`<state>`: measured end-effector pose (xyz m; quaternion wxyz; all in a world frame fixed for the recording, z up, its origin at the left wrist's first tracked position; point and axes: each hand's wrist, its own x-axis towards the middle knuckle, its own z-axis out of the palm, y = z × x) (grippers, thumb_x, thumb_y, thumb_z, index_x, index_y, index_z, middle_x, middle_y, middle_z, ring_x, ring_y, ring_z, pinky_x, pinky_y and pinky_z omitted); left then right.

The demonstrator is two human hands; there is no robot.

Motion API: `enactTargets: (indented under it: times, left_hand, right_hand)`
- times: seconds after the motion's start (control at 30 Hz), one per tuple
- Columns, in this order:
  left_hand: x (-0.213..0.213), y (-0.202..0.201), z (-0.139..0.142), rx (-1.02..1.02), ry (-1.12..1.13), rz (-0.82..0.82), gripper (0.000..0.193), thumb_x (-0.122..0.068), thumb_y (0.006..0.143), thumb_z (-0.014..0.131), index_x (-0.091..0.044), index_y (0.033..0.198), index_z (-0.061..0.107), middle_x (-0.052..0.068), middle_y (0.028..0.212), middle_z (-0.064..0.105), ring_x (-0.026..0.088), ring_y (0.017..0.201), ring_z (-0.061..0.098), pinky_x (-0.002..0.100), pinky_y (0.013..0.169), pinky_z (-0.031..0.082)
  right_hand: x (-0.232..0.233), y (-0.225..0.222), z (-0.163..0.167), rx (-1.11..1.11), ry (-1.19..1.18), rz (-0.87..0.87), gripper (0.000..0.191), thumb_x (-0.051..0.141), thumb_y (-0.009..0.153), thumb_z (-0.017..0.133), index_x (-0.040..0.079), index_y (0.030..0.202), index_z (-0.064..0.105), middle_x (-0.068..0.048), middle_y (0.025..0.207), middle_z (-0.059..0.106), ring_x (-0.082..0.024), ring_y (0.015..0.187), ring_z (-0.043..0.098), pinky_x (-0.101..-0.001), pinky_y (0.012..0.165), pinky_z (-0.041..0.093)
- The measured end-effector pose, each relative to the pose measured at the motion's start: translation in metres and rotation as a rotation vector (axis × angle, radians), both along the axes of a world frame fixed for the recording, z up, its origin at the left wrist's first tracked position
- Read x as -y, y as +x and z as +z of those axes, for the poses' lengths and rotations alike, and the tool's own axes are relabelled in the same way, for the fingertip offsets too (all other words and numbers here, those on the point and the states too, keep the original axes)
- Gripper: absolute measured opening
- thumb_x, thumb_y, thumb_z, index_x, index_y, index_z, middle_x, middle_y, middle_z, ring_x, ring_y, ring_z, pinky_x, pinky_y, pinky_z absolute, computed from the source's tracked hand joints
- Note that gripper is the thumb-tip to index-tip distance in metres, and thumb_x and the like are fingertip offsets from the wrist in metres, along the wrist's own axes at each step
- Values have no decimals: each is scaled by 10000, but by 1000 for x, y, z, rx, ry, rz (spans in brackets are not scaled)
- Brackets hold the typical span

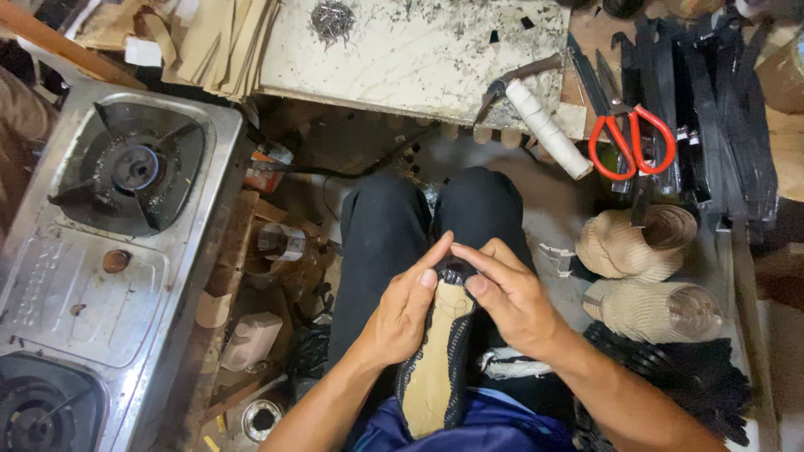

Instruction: The person sits on the floor holding a shoe upper over a wooden last on their lap. They press and smooth the upper around the last, trim excess material with shears, hammer the sole edge, and use pliers to grip and adjust the material before checking the shoe.

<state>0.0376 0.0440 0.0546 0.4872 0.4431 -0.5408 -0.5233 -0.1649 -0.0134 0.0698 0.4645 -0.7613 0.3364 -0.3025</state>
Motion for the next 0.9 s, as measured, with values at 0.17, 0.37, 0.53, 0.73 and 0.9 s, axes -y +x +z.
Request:
enactTargets:
  times: [0.17, 0.37, 0.53, 0.73, 0.9]
  left_hand:
    - [-2, -1, 0, -6, 25, 14, 522, -286, 1130, 318, -13, 1560, 432, 184, 1520, 581, 253, 1392, 565, 340, 1171, 388]
    - [0, 2, 0, -24, 15, 12, 527, -294, 1128, 324, -7, 1554, 443, 183, 1484, 612, 255, 1360, 594, 338, 1164, 408]
    - [0, 3, -2, 54, -18, 55, 518, -292, 1132, 325, 19, 1514, 486, 195, 1518, 578, 274, 1422, 551, 347, 1182, 386]
    - [-1, 5, -5, -19, 58, 63, 527, -294, 1109, 338, 20, 1505, 489, 208, 1491, 601, 316, 1359, 586, 357, 1152, 408]
    - [-2, 4, 2, 91, -14, 97, 510, -287, 1126, 330, 21, 1494, 502, 197, 1515, 577, 298, 1425, 549, 356, 1191, 377]
  right_hand:
    - [-4, -4, -6, 40, 49, 29, 456, 211, 1038, 578, -36, 1422, 571, -67, 983, 529, -154, 864, 538, -257, 791, 467]
    - [-7, 4, 0, 37, 25, -32, 468, 194, 1029, 580, -40, 1434, 571, -81, 977, 528, -173, 852, 527, -270, 777, 462]
    - [-13, 10, -3, -8, -69, -70, 465, 194, 1029, 553, -47, 1427, 561, -80, 1007, 544, -168, 874, 551, -262, 803, 477]
    - [-20, 16, -12, 81, 0, -61, 477, 177, 1037, 559, -75, 1441, 541, -115, 1027, 563, -205, 920, 560, -297, 842, 466]
    - [-25, 28, -13, 65, -181, -182, 453, 228, 1085, 513, -63, 1432, 531, -123, 1110, 572, -208, 982, 588, -294, 895, 494]
